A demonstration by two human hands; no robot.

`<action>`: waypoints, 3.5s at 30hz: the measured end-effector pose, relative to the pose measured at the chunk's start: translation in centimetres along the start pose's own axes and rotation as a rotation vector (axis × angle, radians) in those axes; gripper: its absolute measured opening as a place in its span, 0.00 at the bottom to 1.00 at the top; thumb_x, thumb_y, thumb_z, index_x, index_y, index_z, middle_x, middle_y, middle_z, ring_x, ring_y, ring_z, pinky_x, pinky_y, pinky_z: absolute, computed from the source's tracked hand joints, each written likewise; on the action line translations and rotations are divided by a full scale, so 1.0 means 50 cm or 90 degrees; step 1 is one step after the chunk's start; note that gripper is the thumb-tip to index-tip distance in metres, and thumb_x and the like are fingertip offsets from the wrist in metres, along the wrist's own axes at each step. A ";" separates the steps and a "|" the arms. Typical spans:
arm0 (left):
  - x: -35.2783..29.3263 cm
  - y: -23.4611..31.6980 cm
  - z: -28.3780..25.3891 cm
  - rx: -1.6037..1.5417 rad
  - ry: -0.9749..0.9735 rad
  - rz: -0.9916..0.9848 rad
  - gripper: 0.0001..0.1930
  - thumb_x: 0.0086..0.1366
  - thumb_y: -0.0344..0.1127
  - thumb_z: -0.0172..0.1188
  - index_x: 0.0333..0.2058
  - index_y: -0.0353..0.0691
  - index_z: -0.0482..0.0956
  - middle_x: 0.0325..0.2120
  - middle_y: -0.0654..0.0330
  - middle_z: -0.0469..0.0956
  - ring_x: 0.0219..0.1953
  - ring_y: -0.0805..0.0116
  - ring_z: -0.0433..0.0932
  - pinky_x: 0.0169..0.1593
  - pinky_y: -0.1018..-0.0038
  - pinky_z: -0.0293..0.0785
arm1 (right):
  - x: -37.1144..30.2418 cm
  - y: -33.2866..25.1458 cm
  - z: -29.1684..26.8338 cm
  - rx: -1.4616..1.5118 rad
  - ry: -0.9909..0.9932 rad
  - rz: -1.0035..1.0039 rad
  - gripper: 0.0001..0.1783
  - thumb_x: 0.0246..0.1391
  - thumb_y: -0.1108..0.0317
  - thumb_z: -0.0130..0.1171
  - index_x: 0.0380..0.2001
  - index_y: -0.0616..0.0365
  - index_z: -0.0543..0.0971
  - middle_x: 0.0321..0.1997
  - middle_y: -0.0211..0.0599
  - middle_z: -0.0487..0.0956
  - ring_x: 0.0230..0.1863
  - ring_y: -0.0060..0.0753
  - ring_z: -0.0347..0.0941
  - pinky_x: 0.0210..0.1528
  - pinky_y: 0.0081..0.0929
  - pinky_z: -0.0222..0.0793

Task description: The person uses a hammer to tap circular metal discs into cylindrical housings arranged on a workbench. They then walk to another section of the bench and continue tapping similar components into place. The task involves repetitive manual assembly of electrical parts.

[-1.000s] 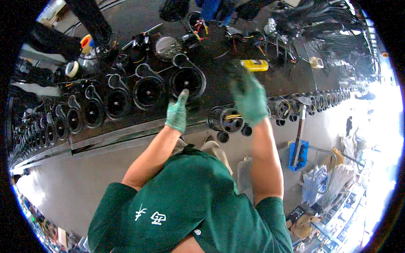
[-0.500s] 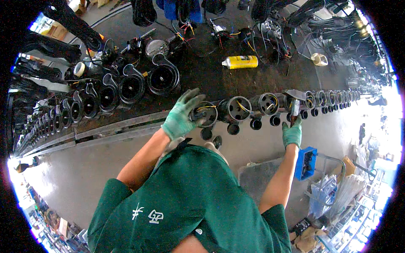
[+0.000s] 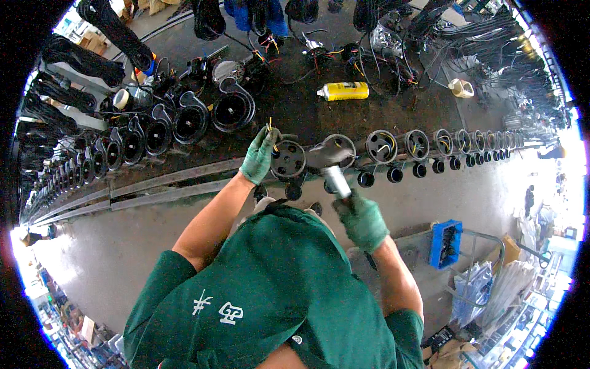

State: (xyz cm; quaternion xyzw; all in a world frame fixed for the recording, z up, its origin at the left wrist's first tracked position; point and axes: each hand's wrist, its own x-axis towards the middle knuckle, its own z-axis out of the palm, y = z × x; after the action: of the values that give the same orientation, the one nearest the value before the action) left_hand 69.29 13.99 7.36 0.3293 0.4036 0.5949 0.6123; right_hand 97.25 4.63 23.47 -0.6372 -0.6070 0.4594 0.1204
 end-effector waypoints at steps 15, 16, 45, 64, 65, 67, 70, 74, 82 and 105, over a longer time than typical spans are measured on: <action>0.004 0.008 0.021 -0.053 -0.053 -0.022 0.15 0.81 0.43 0.48 0.55 0.37 0.71 0.57 0.49 0.80 0.52 0.73 0.79 0.56 0.78 0.74 | 0.069 -0.048 0.089 -0.300 -0.022 -0.017 0.22 0.70 0.55 0.53 0.52 0.64 0.66 0.34 0.67 0.81 0.39 0.73 0.78 0.41 0.62 0.72; 0.006 0.005 0.017 -0.058 -0.056 -0.016 0.16 0.81 0.43 0.48 0.55 0.37 0.71 0.57 0.49 0.80 0.52 0.72 0.79 0.55 0.77 0.75 | 0.064 -0.061 0.078 -0.282 -0.025 -0.018 0.22 0.70 0.55 0.53 0.52 0.64 0.66 0.35 0.67 0.81 0.40 0.73 0.78 0.42 0.62 0.72; 0.002 0.006 0.038 -0.042 0.040 0.045 0.18 0.81 0.45 0.50 0.52 0.37 0.81 0.35 0.64 0.84 0.30 0.78 0.71 0.35 0.78 0.70 | 0.075 -0.105 0.095 -0.367 -0.043 0.046 0.25 0.70 0.50 0.50 0.54 0.61 0.66 0.37 0.65 0.82 0.41 0.74 0.78 0.44 0.65 0.71; -0.013 0.030 0.035 -0.003 0.025 0.010 0.19 0.80 0.46 0.51 0.54 0.34 0.73 0.48 0.53 0.83 0.44 0.68 0.83 0.48 0.70 0.82 | 0.096 -0.096 0.074 -0.366 -0.128 0.042 0.30 0.69 0.45 0.49 0.60 0.61 0.67 0.40 0.63 0.83 0.44 0.69 0.80 0.45 0.62 0.73; -0.016 0.032 0.038 -0.029 0.033 0.005 0.19 0.80 0.46 0.51 0.54 0.35 0.73 0.49 0.53 0.83 0.44 0.68 0.83 0.48 0.70 0.82 | 0.091 -0.064 0.076 -0.352 -0.068 -0.028 0.30 0.69 0.44 0.49 0.58 0.59 0.69 0.40 0.62 0.84 0.43 0.69 0.80 0.44 0.62 0.72; -0.009 0.021 0.036 -0.071 0.050 -0.023 0.18 0.80 0.47 0.51 0.54 0.36 0.74 0.47 0.57 0.83 0.41 0.70 0.82 0.46 0.71 0.82 | 0.077 -0.039 0.058 -0.275 -0.015 -0.020 0.26 0.66 0.47 0.56 0.56 0.56 0.72 0.39 0.60 0.84 0.41 0.68 0.80 0.42 0.60 0.74; -0.011 0.005 0.020 0.128 0.145 0.053 0.16 0.81 0.44 0.50 0.54 0.39 0.77 0.41 0.64 0.81 0.45 0.76 0.75 0.50 0.79 0.73 | 0.052 0.023 0.014 -0.127 0.181 -0.045 0.23 0.60 0.54 0.66 0.51 0.57 0.76 0.34 0.54 0.83 0.35 0.59 0.80 0.39 0.48 0.75; -0.014 -0.023 -0.027 0.174 0.032 0.090 0.14 0.80 0.42 0.52 0.55 0.39 0.73 0.52 0.59 0.81 0.50 0.73 0.76 0.55 0.74 0.74 | 0.067 0.165 -0.092 0.025 0.454 -0.090 0.18 0.56 0.65 0.70 0.47 0.59 0.78 0.30 0.42 0.81 0.30 0.32 0.76 0.39 0.32 0.75; -0.126 -0.032 0.054 0.017 0.012 0.032 0.62 0.50 0.40 0.83 0.76 0.52 0.46 0.66 0.56 0.66 0.65 0.56 0.70 0.66 0.58 0.74 | 0.114 0.381 -0.351 -0.123 0.615 0.137 0.19 0.57 0.57 0.66 0.46 0.52 0.74 0.38 0.53 0.84 0.42 0.66 0.80 0.42 0.55 0.74; 0.032 -0.061 0.009 0.081 0.088 0.019 0.43 0.53 0.19 0.74 0.65 0.43 0.61 0.56 0.57 0.76 0.53 0.64 0.79 0.57 0.66 0.80 | 0.203 0.028 0.178 -0.305 -0.165 -0.314 0.21 0.61 0.68 0.57 0.57 0.58 0.74 0.59 0.55 0.75 0.53 0.59 0.78 0.55 0.49 0.77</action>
State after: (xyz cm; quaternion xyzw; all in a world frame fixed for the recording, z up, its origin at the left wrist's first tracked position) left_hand 71.04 15.36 4.72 0.3316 0.4768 0.5984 0.5520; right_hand 90.05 9.69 13.13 -0.4180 -0.8431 0.3383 -0.0029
